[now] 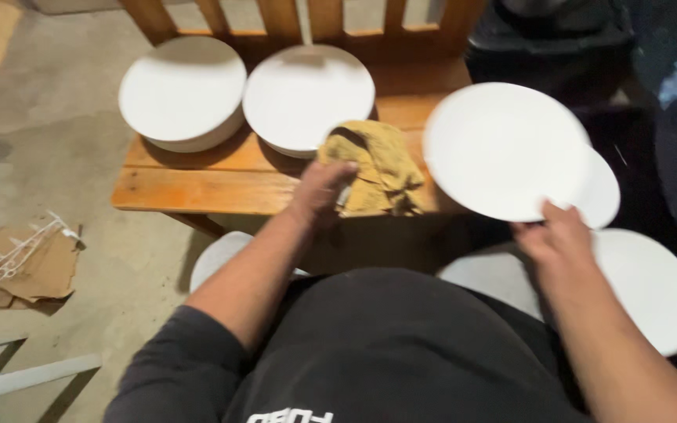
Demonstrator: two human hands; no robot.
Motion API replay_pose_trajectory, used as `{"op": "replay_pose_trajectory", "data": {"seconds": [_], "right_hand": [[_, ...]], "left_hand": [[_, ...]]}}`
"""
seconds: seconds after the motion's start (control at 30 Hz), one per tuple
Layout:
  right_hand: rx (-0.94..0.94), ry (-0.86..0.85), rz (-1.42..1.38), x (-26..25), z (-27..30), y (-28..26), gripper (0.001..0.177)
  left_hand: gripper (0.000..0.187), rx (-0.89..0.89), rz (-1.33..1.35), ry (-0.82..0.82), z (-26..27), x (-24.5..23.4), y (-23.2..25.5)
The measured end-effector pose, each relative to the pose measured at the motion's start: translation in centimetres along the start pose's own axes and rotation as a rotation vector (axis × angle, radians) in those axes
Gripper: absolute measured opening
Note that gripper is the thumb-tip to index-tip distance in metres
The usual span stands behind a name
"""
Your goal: The person wipes white ceramic plates one at a time with a yellow cloth, then stacks them on a wooden chair. The person repeats this process for multiple plates throughout the clip.
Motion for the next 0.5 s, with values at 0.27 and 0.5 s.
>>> {"op": "replay_pose_trajectory", "data": {"seconds": [0.27, 0.5], "right_hand": [[0.115, -0.068, 0.303, 3.9, 1.6, 6.1, 0.028], [0.222, -0.088, 0.317, 3.0, -0.4, 9.0, 0.026]], "left_hand": [[0.043, -0.151, 0.08, -0.067, 4.3, 3.3, 3.3], [0.04, -0.287, 0.033, -0.029, 1.6, 3.1, -0.5]]}}
Point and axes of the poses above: each hand's wrist, its own z-axis away from the middle knuckle, its own x-axis out of the palm, y = z × x, the point moved 4 cm from there along -z, towards the middle knuckle, and after that the axes turned 15 degrees about y, right-handed, at the moved point
